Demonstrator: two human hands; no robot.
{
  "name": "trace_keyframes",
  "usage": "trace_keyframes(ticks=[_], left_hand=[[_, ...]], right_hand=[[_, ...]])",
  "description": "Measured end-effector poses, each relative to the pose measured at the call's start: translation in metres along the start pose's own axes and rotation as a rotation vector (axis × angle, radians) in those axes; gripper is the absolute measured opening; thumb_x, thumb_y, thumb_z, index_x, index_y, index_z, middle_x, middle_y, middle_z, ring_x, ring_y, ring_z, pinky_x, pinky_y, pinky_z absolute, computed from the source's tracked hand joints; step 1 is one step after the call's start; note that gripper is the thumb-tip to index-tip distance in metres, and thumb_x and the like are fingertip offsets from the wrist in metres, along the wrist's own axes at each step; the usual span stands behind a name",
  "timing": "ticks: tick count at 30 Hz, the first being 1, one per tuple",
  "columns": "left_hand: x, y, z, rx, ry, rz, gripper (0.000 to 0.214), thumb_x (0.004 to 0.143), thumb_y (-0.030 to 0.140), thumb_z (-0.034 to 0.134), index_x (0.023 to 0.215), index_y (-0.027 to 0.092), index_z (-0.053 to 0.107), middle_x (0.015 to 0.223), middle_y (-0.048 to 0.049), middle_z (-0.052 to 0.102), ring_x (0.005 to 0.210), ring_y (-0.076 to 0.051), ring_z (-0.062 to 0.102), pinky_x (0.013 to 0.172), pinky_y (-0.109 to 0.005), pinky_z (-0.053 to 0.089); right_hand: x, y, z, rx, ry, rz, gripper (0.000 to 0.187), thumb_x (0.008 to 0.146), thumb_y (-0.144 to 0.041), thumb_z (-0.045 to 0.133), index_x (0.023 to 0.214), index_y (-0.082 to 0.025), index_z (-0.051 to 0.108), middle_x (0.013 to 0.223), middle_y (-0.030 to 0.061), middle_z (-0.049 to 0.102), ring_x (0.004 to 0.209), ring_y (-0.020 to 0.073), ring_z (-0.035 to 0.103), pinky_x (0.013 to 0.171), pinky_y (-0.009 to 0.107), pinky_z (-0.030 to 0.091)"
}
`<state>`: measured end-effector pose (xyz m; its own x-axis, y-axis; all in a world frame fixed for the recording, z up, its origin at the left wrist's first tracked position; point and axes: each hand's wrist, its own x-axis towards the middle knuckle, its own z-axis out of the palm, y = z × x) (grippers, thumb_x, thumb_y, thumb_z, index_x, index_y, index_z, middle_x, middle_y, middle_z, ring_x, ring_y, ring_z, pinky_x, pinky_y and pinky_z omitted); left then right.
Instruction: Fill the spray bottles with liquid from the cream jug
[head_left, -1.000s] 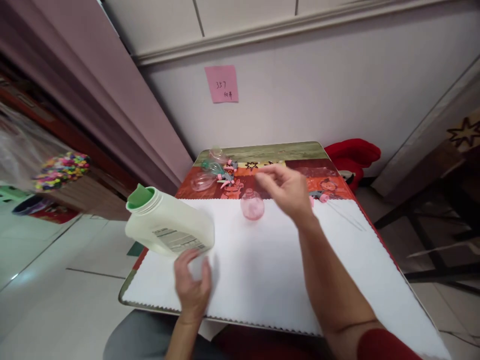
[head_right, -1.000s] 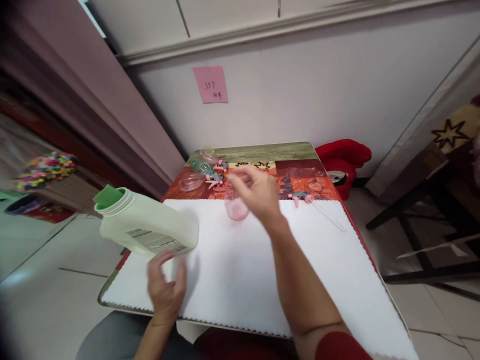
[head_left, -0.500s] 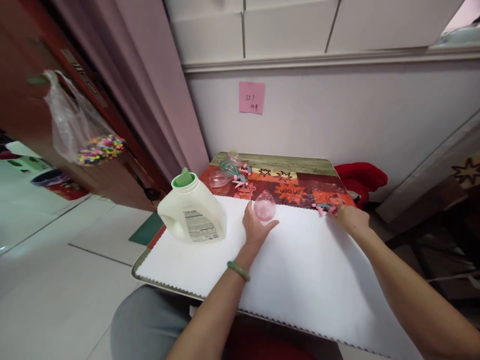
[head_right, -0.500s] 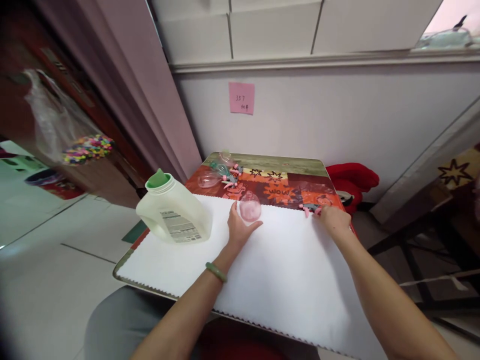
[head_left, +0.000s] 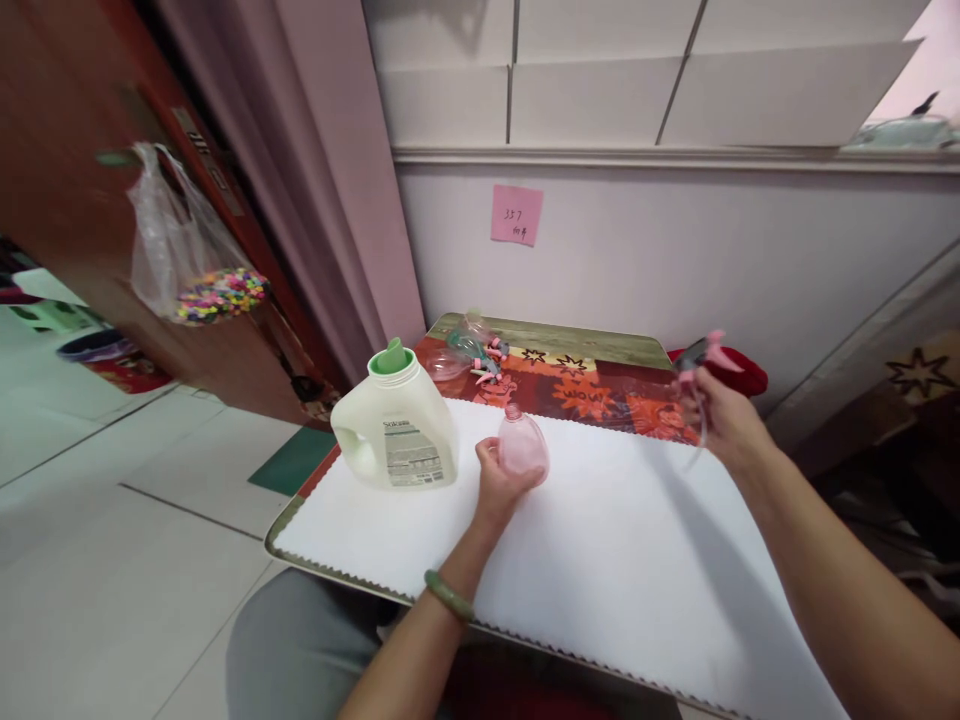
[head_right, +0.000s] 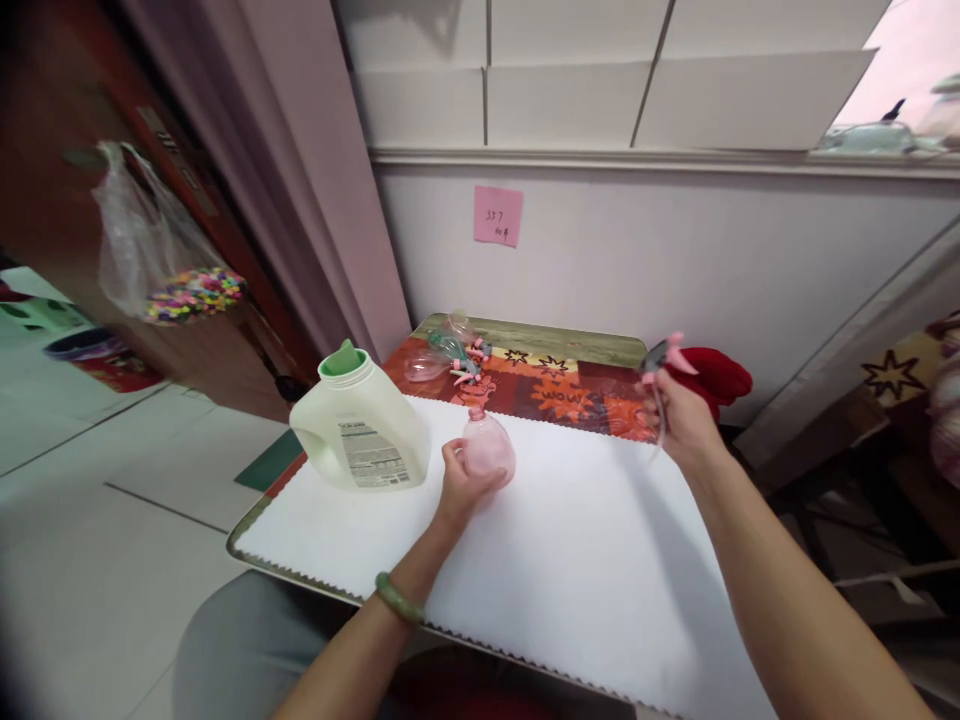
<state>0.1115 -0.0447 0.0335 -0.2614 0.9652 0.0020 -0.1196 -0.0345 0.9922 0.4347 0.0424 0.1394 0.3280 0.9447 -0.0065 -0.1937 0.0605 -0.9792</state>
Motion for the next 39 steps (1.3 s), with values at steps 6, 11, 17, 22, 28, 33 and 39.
trace_keyframes(ticks=[6,11,17,22,28,33,39], left_hand=[[-0.04,0.013,-0.02,-0.496,-0.196,-0.179,0.071,0.07,0.044,0.081,0.132,0.021,0.054,0.131,-0.0125,0.062,0.11,-0.029,0.064,0.081,-0.038,0.057],[-0.05,0.013,-0.026,-0.715,-0.235,-0.308,0.071,0.072,0.038,0.083,0.135,0.017,0.058,0.133,-0.0158,0.063,0.1,-0.028,0.066,0.063,-0.032,0.058],[-0.043,0.007,-0.032,-0.834,-0.289,-0.388,0.07,0.076,0.045,0.079,0.135,0.014,0.057,0.119,-0.0174,0.069,0.089,-0.028,0.069,0.053,-0.031,0.055],[-0.042,0.001,-0.037,-0.888,-0.276,-0.435,0.069,0.078,0.051,0.077,0.134,0.015,0.056,0.116,-0.0166,0.07,0.084,-0.029,0.072,0.05,-0.03,0.054],[-0.043,-0.002,-0.037,-0.88,-0.325,-0.437,0.067,0.081,0.053,0.074,0.133,0.014,0.057,0.111,-0.0167,0.072,0.081,-0.027,0.072,0.048,-0.029,0.053],[-0.045,-0.002,-0.036,-0.873,-0.314,-0.408,0.07,0.081,0.058,0.074,0.132,0.013,0.057,0.113,-0.0167,0.072,0.081,-0.028,0.073,0.047,-0.03,0.053],[-0.045,-0.002,-0.038,-0.859,-0.328,-0.397,0.078,0.081,0.069,0.068,0.132,0.01,0.058,0.107,-0.0193,0.073,0.081,-0.03,0.073,0.048,-0.031,0.054]], right_hand=[[-0.036,-0.057,0.077,0.402,-0.059,-0.117,0.018,0.093,-0.04,0.07,0.096,-0.022,0.072,0.099,0.0016,0.075,0.077,0.0096,0.069,0.071,0.021,0.061],[-0.069,-0.065,0.131,0.417,-0.25,-0.259,0.02,0.089,-0.042,0.074,0.103,-0.028,0.071,0.106,-0.0009,0.076,0.084,0.0108,0.071,0.079,0.024,0.061],[-0.085,-0.048,0.159,0.281,-0.382,-0.31,0.035,0.08,-0.048,0.081,0.108,-0.03,0.071,0.112,0.0008,0.076,0.08,0.0128,0.07,0.075,0.028,0.06],[-0.096,-0.035,0.17,0.221,-0.406,-0.306,0.039,0.077,-0.05,0.082,0.107,-0.028,0.071,0.11,0.0015,0.077,0.079,0.0138,0.07,0.075,0.029,0.059],[-0.105,-0.025,0.177,0.15,-0.414,-0.263,0.043,0.075,-0.055,0.081,0.106,-0.028,0.069,0.109,0.0031,0.077,0.086,0.0193,0.073,0.079,0.034,0.06],[-0.117,0.007,0.175,0.159,-0.381,-0.187,0.045,0.074,-0.055,0.082,0.106,-0.026,0.071,0.107,0.0056,0.078,0.098,0.0257,0.074,0.089,0.043,0.059],[-0.143,0.059,0.173,0.088,-0.333,-0.023,0.048,0.071,-0.06,0.083,0.095,-0.02,0.072,0.103,0.0101,0.079,0.102,0.0282,0.072,0.099,0.047,0.052]])
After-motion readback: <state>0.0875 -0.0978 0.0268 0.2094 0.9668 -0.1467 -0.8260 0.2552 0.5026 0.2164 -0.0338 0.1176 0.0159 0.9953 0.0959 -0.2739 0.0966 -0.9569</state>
